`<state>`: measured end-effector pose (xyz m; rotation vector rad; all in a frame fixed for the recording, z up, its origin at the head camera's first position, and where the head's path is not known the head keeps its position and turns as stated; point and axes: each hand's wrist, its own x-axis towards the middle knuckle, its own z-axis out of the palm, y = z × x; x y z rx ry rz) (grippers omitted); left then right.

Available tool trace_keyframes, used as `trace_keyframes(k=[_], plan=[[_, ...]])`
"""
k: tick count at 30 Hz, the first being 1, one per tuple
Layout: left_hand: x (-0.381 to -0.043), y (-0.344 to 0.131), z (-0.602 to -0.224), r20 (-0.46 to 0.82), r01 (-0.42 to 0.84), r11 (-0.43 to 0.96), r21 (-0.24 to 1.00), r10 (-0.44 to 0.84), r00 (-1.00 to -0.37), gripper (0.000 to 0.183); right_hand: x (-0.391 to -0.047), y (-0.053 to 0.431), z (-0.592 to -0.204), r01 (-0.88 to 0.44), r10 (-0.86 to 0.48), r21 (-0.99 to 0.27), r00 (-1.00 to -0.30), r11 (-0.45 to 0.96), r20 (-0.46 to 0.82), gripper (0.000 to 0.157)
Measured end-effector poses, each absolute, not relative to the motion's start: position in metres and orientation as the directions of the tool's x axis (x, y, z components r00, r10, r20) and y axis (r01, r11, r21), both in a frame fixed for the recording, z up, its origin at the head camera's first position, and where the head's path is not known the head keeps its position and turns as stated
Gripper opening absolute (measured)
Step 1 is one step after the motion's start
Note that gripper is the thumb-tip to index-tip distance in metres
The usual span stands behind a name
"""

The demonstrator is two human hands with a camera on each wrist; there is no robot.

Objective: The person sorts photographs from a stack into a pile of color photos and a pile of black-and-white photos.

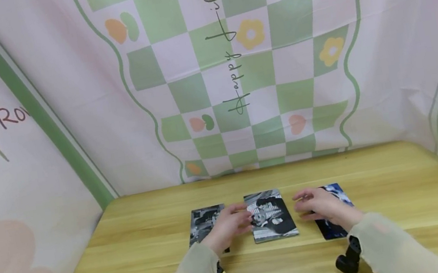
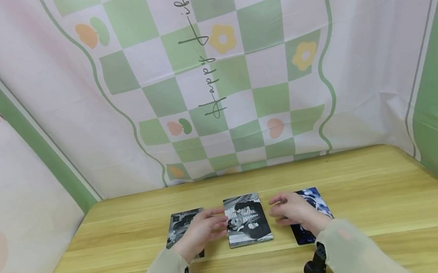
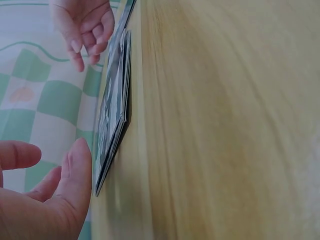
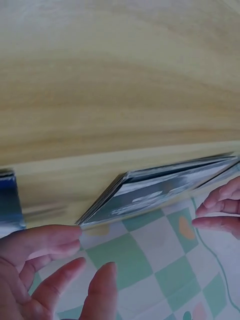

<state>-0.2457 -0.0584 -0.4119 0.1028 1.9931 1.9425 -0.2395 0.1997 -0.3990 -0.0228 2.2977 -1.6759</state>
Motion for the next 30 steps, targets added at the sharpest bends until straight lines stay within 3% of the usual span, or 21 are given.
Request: trace_keyframes(k=[30], plan=[[-0.2468,-0.0639,-0.4191,-0.228,-0.222,0.054,0.974,0.256,-0.939,0.040,-0.2438,0.1890,-0.4078,0.186,-0.177,-0.917,-0.949,0.352,-0.261,0.043]])
